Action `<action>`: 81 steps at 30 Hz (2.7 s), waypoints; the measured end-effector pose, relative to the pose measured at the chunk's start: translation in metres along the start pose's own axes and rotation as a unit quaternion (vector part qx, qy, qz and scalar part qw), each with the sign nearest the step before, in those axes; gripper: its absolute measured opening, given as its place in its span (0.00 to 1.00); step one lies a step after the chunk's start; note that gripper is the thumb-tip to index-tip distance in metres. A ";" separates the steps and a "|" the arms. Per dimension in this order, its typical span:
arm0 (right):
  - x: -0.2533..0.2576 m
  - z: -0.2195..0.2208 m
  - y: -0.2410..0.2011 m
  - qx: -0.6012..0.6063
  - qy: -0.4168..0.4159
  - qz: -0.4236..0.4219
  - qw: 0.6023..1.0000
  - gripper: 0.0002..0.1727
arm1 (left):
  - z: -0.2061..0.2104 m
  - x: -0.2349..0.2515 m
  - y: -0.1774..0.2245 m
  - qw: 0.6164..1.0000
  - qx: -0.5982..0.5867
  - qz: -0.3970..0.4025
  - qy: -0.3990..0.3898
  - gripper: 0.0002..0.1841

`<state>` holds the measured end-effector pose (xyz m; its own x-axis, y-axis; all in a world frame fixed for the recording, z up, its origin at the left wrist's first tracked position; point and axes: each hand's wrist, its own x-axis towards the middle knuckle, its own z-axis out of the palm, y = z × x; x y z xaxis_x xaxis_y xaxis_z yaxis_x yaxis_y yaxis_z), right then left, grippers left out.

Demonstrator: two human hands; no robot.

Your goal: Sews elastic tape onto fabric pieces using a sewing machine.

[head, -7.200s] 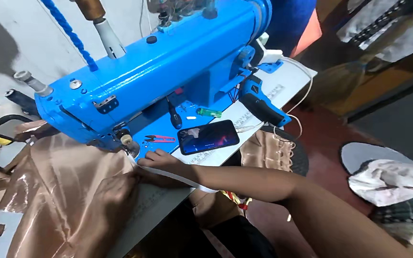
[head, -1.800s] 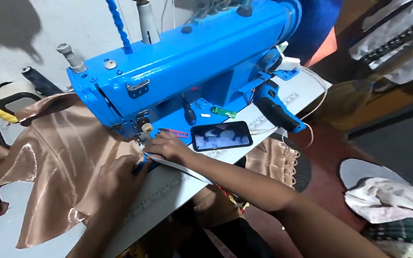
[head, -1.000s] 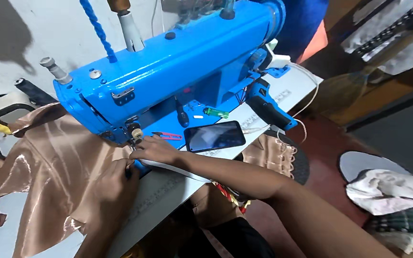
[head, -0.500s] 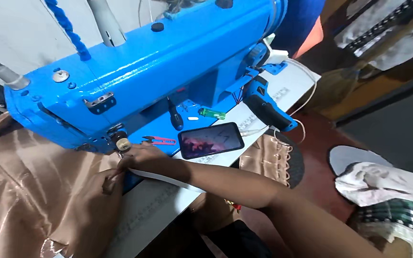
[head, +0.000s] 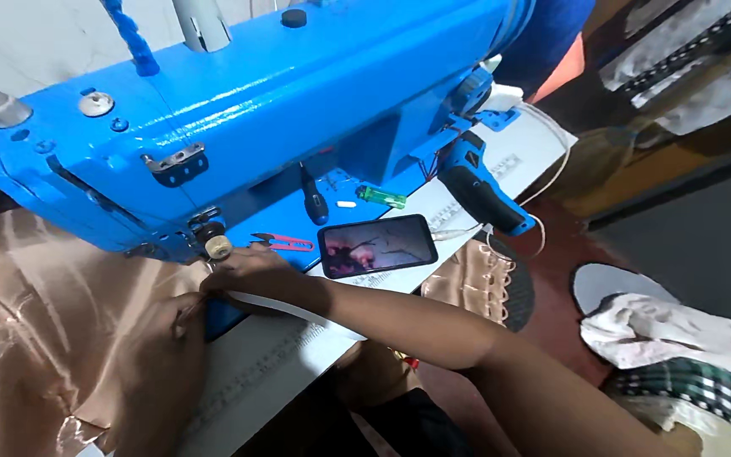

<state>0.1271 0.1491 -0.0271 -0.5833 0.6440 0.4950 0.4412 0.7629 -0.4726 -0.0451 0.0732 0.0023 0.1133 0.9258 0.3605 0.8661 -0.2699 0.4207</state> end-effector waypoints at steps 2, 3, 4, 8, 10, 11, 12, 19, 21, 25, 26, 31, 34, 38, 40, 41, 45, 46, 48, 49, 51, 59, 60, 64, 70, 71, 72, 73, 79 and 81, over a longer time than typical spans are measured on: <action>0.001 0.000 -0.001 -0.010 -0.010 0.001 1.000 0.11 | 0.000 0.000 -0.002 1.000 -0.014 0.007 0.004 0.14; 0.001 0.000 -0.002 -0.008 -0.011 0.003 1.000 0.10 | 0.001 0.000 -0.003 1.000 -0.019 0.011 0.005 0.14; 0.002 -0.001 -0.002 -0.004 -0.016 0.007 1.000 0.10 | 0.002 0.000 -0.005 1.000 -0.022 0.011 0.004 0.14; 0.004 -0.004 -0.001 0.012 -0.029 0.005 0.999 0.09 | 0.002 0.001 -0.002 1.000 -0.025 0.004 -0.002 0.19; 0.004 -0.002 0.002 0.028 -0.021 0.002 0.999 0.08 | 0.003 0.001 -0.001 1.000 -0.019 0.012 0.010 0.18; 0.004 -0.002 0.002 0.032 -0.016 0.001 0.999 0.08 | 0.003 0.001 -0.001 1.000 -0.016 0.014 0.014 0.17; 0.004 -0.002 0.003 0.035 -0.012 -0.001 0.999 0.07 | 0.003 0.001 -0.001 1.000 -0.013 0.014 0.018 0.16; 0.001 0.006 0.005 0.030 0.029 -0.022 0.999 0.07 | 0.003 0.001 -0.003 0.999 0.011 0.021 0.024 0.14; 0.001 0.008 0.005 0.016 0.039 -0.023 0.999 0.06 | 0.003 0.001 -0.003 0.999 0.012 0.027 0.022 0.14; 0.001 0.008 0.004 -0.003 0.053 -0.026 0.998 0.06 | 0.003 0.001 -0.003 0.999 0.003 0.043 0.018 0.13; 0.001 0.006 0.003 0.000 0.040 -0.020 0.999 0.07 | 0.003 0.001 -0.003 0.999 0.000 0.046 0.017 0.13; 0.002 0.004 0.005 0.013 0.013 -0.031 0.999 0.08 | 0.002 0.002 0.000 0.998 0.011 0.063 0.028 0.12; 0.002 0.006 0.008 0.018 0.023 -0.040 0.999 0.08 | -0.001 0.001 0.003 0.998 0.030 0.054 0.030 0.13; 0.003 0.001 0.002 0.020 0.010 -0.019 1.000 0.08 | -0.009 -0.001 -0.001 0.999 0.017 0.010 0.025 0.15; 0.003 0.000 0.002 0.022 0.013 -0.021 0.999 0.08 | -0.012 -0.001 -0.003 1.000 0.002 0.017 0.021 0.15; 0.003 -0.001 0.002 0.022 0.006 -0.019 1.000 0.09 | -0.012 -0.001 -0.004 1.000 -0.003 0.020 0.019 0.15; 0.004 -0.001 0.003 0.023 0.005 -0.029 0.999 0.09 | -0.016 -0.003 -0.001 1.000 0.001 0.016 0.012 0.16; 0.003 -0.001 0.004 0.029 0.008 -0.029 0.999 0.08 | -0.017 -0.003 0.000 1.000 0.004 0.017 0.010 0.16; 0.003 -0.002 0.004 0.042 0.016 -0.032 0.998 0.08 | -0.018 -0.003 -0.001 1.000 0.005 0.021 0.009 0.16; 0.003 -0.003 0.003 0.046 0.017 -0.034 0.998 0.07 | -0.017 -0.003 -0.002 1.000 0.003 0.023 0.007 0.15; 0.002 -0.003 0.004 0.064 0.019 -0.037 0.997 0.07 | -0.018 -0.003 -0.001 1.000 0.000 0.030 -0.005 0.15; 0.002 -0.001 0.008 0.118 0.042 -0.076 0.989 0.06 | -0.021 -0.005 -0.002 0.996 0.048 0.081 0.001 0.17; 0.002 0.000 0.009 0.117 0.049 -0.079 0.989 0.06 | -0.022 -0.006 -0.001 0.996 0.055 0.075 0.003 0.16; 0.003 0.001 0.009 0.110 0.050 -0.086 0.989 0.05 | -0.024 -0.008 0.008 1.000 0.027 0.010 -0.004 0.13; 0.002 0.005 0.012 0.118 0.051 -0.087 0.988 0.06 | -0.028 -0.006 0.014 0.998 -0.034 -0.052 -0.029 0.13; 0.002 0.005 0.012 0.118 0.056 -0.088 0.988 0.06 | -0.027 -0.006 0.013 0.998 -0.036 -0.050 -0.023 0.13; 0.002 0.005 0.011 0.117 0.063 -0.089 0.987 0.05 | -0.026 -0.006 0.012 0.998 -0.035 -0.048 -0.020 0.12; 0.002 0.005 0.011 0.116 0.066 -0.088 0.987 0.05 | -0.026 -0.005 0.011 0.998 -0.034 -0.046 -0.018 0.12; 0.001 0.000 0.007 0.122 0.051 -0.081 0.988 0.05 | -0.015 -0.002 0.002 0.999 -0.040 0.012 0.019 0.13; 0.002 0.000 0.009 0.121 0.044 -0.087 0.988 0.05 | -0.012 -0.002 0.000 0.999 -0.034 0.024 0.024 0.14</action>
<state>0.1300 0.1573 -0.0311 -0.5688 0.5159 0.6406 0.1572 0.8327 -0.5310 -0.0511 0.0686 0.0119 0.1284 0.8981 0.4207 0.8255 -0.3318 0.4565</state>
